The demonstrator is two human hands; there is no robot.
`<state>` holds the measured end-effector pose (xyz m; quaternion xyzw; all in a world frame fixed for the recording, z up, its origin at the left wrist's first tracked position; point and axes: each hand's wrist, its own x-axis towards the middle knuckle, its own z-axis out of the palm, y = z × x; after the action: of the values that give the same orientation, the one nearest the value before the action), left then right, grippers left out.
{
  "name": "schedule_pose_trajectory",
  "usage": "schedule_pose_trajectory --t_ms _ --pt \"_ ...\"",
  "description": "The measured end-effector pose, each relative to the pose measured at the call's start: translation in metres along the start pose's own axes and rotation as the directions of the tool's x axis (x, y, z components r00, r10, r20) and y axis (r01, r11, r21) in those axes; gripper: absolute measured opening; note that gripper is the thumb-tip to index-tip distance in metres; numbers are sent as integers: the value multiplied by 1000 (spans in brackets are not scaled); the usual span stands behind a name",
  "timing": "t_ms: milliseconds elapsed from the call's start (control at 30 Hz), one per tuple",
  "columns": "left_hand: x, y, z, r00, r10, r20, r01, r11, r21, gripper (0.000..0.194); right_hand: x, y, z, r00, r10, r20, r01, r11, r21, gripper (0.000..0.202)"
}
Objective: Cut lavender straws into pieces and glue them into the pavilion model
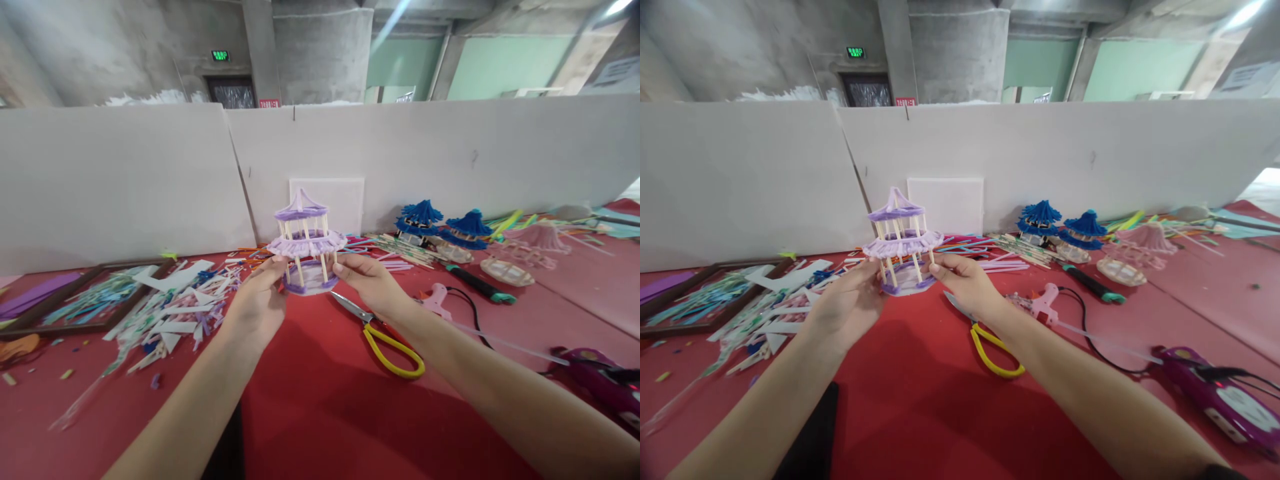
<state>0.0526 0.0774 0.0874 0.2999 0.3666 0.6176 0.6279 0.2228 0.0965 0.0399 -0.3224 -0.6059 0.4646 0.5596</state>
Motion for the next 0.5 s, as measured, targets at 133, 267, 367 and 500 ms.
schedule_pose_trajectory --t_ms 133,267,367,500 --pt "-1 3 1 1000 -6 -10 6 1000 -2 13 1 0 1 1000 -12 -6 12 1000 18 35" --pt "-2 6 3 999 -22 -34 22 1000 -1 14 1 1 1 1000 -16 -6 16 999 36 33" --pt "-3 7 5 999 -35 -41 35 999 -11 10 1 1 1 1000 -23 -10 24 999 46 31" --pt "-4 9 8 998 -45 -41 44 999 -26 9 1 1 1 999 -35 -8 36 998 59 30"
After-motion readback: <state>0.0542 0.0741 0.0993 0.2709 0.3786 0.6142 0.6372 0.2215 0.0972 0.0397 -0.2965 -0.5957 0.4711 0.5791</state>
